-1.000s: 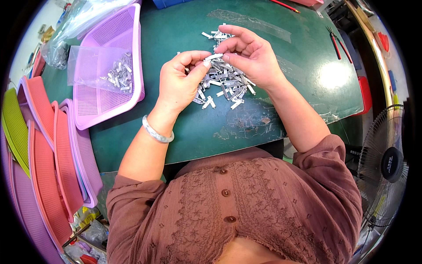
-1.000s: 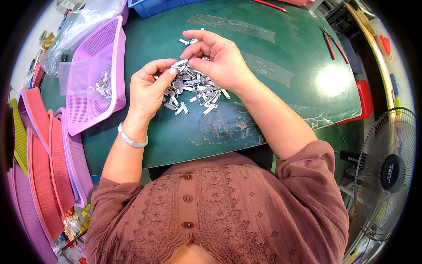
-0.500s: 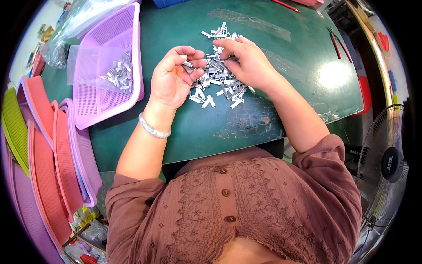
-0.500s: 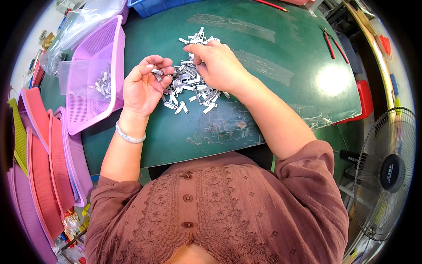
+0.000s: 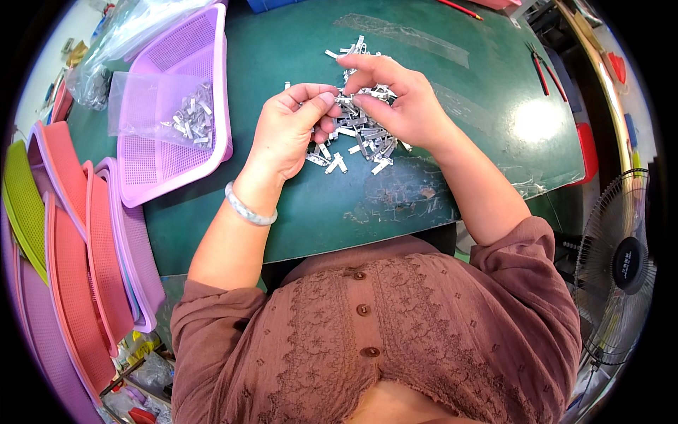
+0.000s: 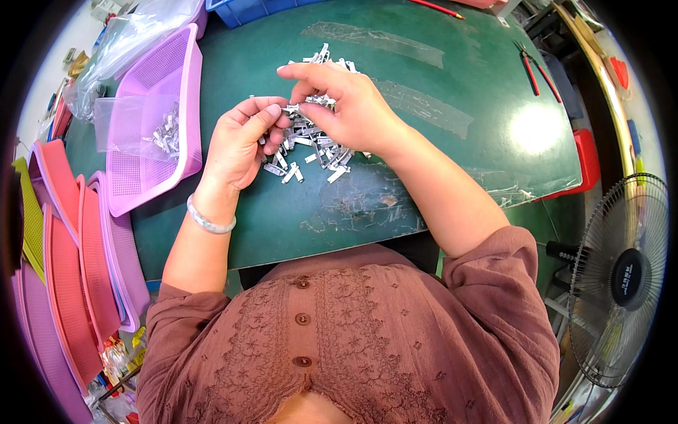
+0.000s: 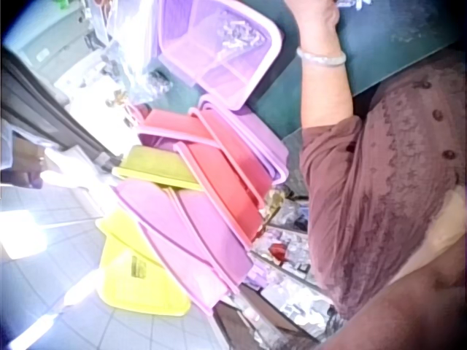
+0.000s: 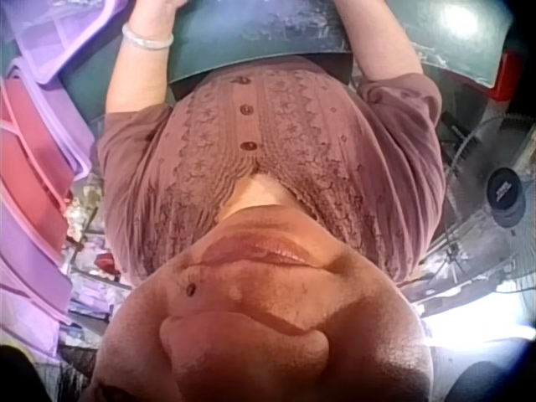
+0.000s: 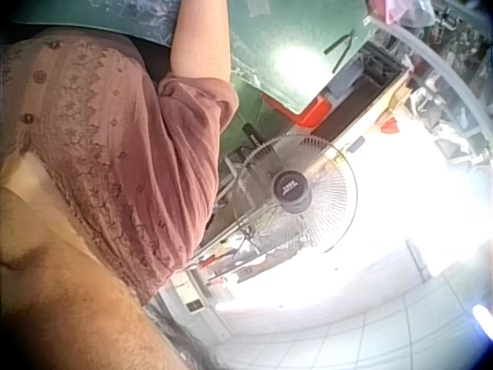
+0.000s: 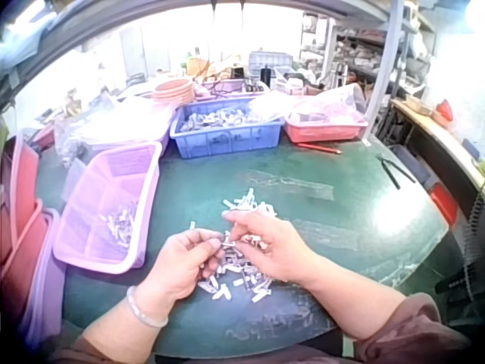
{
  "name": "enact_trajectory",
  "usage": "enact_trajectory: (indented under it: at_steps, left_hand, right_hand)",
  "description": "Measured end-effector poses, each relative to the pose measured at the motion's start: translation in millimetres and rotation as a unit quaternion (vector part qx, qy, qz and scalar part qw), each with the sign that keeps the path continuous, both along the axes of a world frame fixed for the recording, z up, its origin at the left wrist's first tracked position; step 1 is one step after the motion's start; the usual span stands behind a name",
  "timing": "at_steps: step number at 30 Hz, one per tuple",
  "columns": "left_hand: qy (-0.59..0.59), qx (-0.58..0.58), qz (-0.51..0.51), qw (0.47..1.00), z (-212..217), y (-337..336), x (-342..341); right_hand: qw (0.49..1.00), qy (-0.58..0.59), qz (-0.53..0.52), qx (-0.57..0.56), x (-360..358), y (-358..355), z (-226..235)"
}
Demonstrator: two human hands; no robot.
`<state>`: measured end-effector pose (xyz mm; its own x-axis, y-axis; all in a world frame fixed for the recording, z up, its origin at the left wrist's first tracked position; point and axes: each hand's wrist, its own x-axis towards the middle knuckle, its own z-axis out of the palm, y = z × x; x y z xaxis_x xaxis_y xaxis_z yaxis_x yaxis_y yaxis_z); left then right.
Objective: The person repeatedly picks up small silver fastener pieces from a pile on a green table, joins two pieces together by hand, and places the assembled fasteners into a purple basket. The process continues throughout the clip with the pile on the table gradually decreasing.
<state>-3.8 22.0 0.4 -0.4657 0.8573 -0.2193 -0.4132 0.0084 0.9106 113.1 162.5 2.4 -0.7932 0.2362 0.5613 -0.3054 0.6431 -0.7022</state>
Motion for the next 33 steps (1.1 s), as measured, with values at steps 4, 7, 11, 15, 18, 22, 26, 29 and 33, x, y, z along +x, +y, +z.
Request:
enact_trajectory:
  at_steps: [4,7,11,15,18,22,26,29,33]
  left_hand:
    - [-0.010,0.015,0.014,1.000,0.7,0.4,1.8]
    - [-0.010,0.023,0.017,1.000,1.6,-0.2,2.4]
    - [-0.012,0.027,0.018,0.999,2.4,-0.9,2.3]
    - [-0.017,0.031,0.017,0.999,1.6,-0.6,2.1]
    - [-0.019,0.033,0.017,0.999,1.8,-0.8,2.2]
    - [-0.016,0.032,0.020,0.999,1.2,-0.8,2.2]
    - [-0.010,0.033,0.018,0.999,3.4,-0.9,3.5]
    - [-0.004,0.038,0.022,0.999,2.4,-0.5,4.4]
    - [-0.006,0.041,0.021,0.999,2.1,-0.7,3.7]
  right_hand:
    - [0.997,-0.007,0.023,-0.077,0.5,1.5,-2.7]
    - [0.991,-0.024,0.029,-0.128,-0.4,3.2,-6.2]
    - [0.979,-0.066,0.038,-0.187,0.7,3.4,-4.0]
    - [0.965,-0.064,0.045,-0.252,-0.4,2.3,-5.1]
    - [0.956,-0.092,0.051,-0.273,1.3,2.8,-1.1]
    - [0.949,-0.098,0.051,-0.295,1.0,3.3,-1.0]
    - [0.946,-0.096,0.054,-0.306,0.7,3.8,-0.9]
    - [0.944,-0.089,0.059,-0.313,1.2,3.9,-0.6]
    - [0.945,-0.090,0.059,-0.308,1.4,3.3,-0.5]
